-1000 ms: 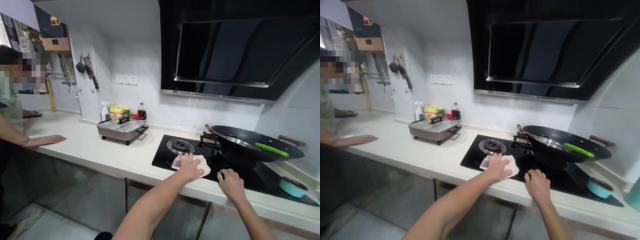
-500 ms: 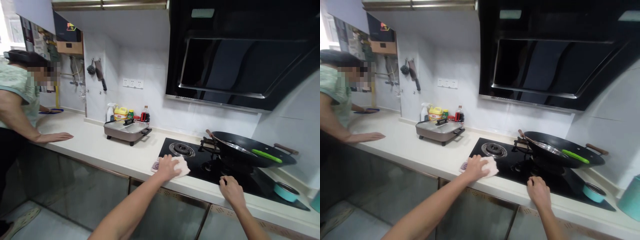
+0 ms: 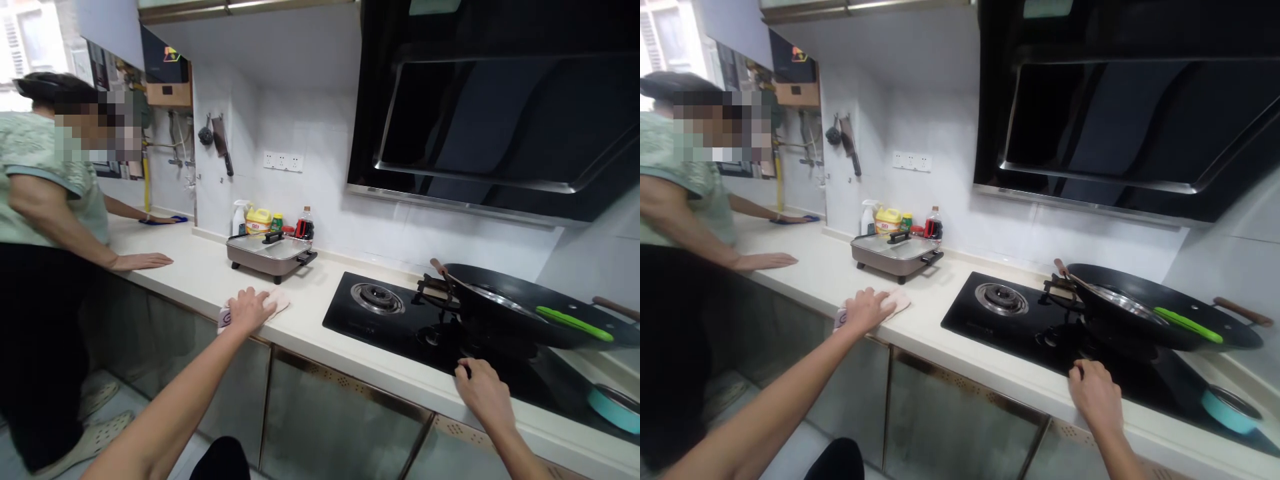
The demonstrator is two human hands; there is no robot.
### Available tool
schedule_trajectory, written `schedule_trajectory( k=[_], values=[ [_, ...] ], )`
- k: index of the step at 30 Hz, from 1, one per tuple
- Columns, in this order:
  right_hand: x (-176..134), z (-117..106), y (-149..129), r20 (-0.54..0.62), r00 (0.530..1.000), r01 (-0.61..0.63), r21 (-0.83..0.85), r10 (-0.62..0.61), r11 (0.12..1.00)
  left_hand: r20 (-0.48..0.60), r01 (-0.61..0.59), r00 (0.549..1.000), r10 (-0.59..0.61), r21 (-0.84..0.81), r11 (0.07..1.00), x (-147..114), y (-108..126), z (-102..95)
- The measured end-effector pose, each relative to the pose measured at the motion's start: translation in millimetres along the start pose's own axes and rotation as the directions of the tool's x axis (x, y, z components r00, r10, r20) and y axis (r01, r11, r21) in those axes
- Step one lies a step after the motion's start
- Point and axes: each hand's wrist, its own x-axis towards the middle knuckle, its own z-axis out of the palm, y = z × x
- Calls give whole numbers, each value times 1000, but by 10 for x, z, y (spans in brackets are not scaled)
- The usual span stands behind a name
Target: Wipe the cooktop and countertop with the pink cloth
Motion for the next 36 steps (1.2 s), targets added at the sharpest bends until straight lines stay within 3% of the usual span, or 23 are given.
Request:
schedule_trajectory(
  k=[4,8,14,18,20,22,24,27,30,36],
  values=[
    [-5,-2,20,-19,1000,11,-19,-11,1000,-52,-17,999,17,12,1000,-228,119,-20],
    [-29,-34,0,-29,999,25,-31,-26,999,-78,-187,980,183,-39,982,-605,529,9],
    [-7,-42,-14,-8,1000,-4,-29,4,1000,-190,-430,898,396,-198,881,-1176,1337,111],
    [7,-25,8,3,1000,-11,-11,11,1000,-267,-607,794,547,-275,746,-1455,1840,193],
    [15,-17,30,10,1000,-19,2,19,1000,-298,-662,749,592,-285,693,-1534,2007,245],
    [26,-10,57,23,999,-25,18,25,1000,-315,-681,732,604,-297,669,-1560,2076,297],
    [36,-2,83,38,999,-24,34,22,999,-324,-692,721,612,-311,651,-1537,2039,337],
    [39,13,105,35,999,-13,40,11,999,-331,-697,717,614,-322,640,-1431,1802,348],
    [28,29,99,18,1000,-2,37,2,999,-291,-619,784,548,-313,720,-1257,1405,285],
    [17,35,71,11,1000,-12,33,11,999,-100,-341,939,328,-174,924,-722,441,54]
  ],
)
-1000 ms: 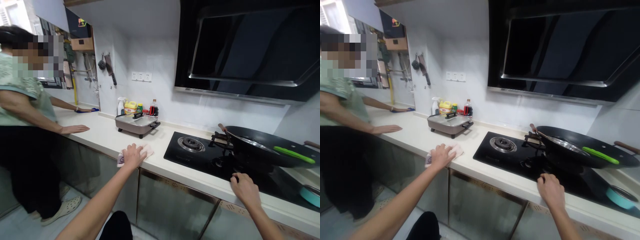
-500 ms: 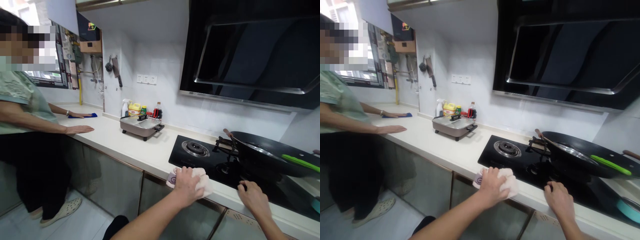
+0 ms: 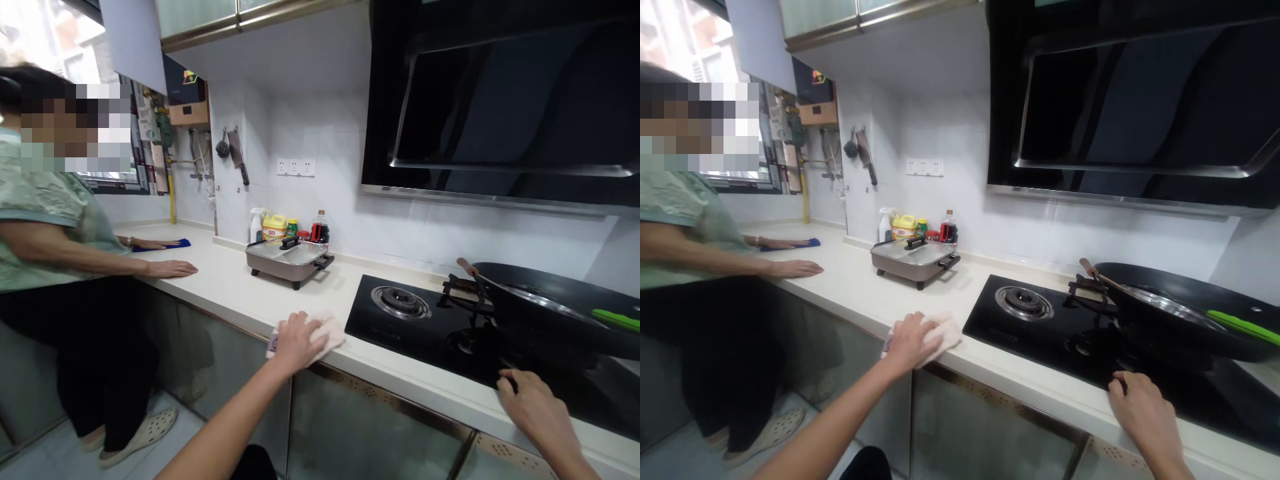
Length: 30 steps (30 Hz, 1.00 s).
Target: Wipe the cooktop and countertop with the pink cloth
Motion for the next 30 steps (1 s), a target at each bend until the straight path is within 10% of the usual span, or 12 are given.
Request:
schedule_trajectory(
  k=[6,12,30],
  values=[
    [-1,0,14,5,1000,3,22,-3,1000,111,289,944,-311,176,941,517,-796,-197],
    [-16,43,47,-37,999,20,25,-19,1000,134,370,901,-412,260,892,964,-1017,-124],
    [-56,-51,-2,-56,998,35,9,-34,999,234,82,965,-115,147,986,1742,346,618]
  ],
)
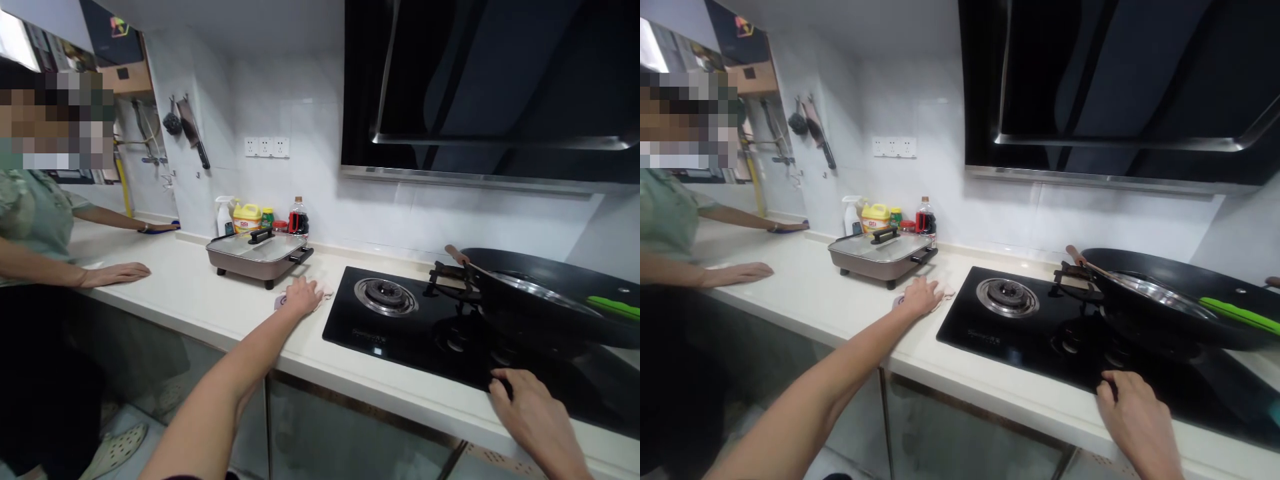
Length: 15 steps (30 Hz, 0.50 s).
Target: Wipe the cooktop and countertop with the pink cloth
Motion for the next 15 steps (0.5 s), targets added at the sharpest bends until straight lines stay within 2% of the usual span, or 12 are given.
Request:
schedule_trajectory(
  k=[4,7,11,15],
  values=[
    [-3,-38,-41,11,1000,-5,-10,5,1000,6,-48,999,48,-12,999,82,245,49],
    [-7,-60,-64,3,1000,-9,-7,9,1000,11,-56,998,57,-11,998,39,310,53],
    [-17,-52,-81,-8,1000,-4,-22,4,1000,6,-82,997,83,-6,997,-171,280,-7],
    [-29,-44,-103,-7,1000,10,-20,-10,1000,-4,-107,994,107,-2,994,-511,205,-122]
  ],
)
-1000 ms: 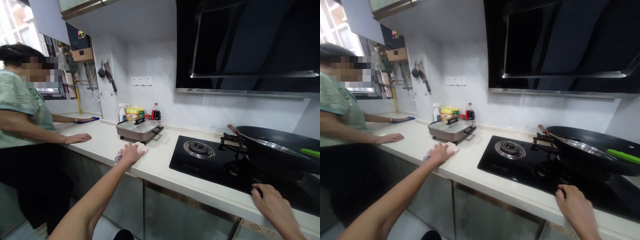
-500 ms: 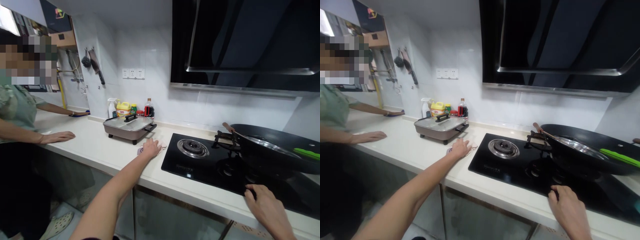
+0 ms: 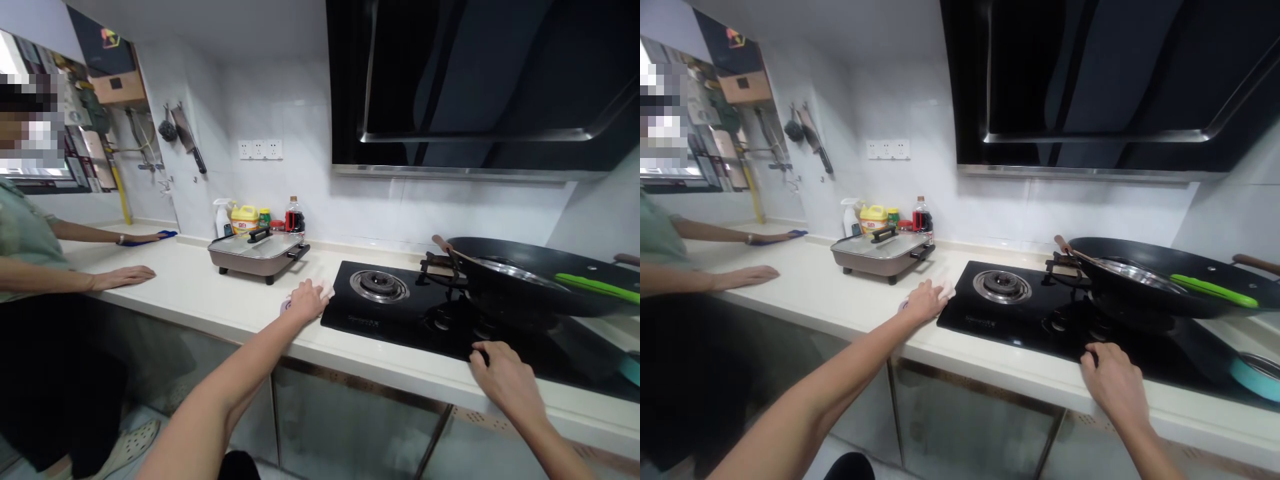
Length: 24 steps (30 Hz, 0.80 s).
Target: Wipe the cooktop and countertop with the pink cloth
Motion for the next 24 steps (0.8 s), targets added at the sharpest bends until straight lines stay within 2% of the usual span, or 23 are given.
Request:
schedule_trajectory(
  k=[6,10,14,17,19,21,23,24],
  values=[
    [-5,-39,-47,14,1000,-18,-4,18,1000,-2,-65,998,65,-10,998,-566,-108,-143],
    [3,-39,-71,16,1000,-15,-14,15,1000,-30,-98,995,97,-16,995,-842,-182,-170],
    [17,-17,-71,18,1000,-12,-16,12,1000,-30,-136,990,134,-63,989,-955,-290,-226],
    [21,2,-61,11,1000,-4,-12,4,1000,38,-60,997,72,-263,963,-896,-432,-315],
    [19,13,-55,1,1000,0,-8,0,1000,129,82,992,-16,-525,847,-797,-535,-383],
    [16,22,-53,-6,1000,0,-11,0,1000,224,217,972,-73,-729,650,-678,-615,-432],
    [12,26,-56,-9,1000,-3,-17,3,1000,284,283,956,-76,-820,497,-566,-656,-446],
    [10,24,-59,-10,1000,-5,-19,4,1000,306,297,950,-57,-838,458,-518,-662,-439]
  ],
)
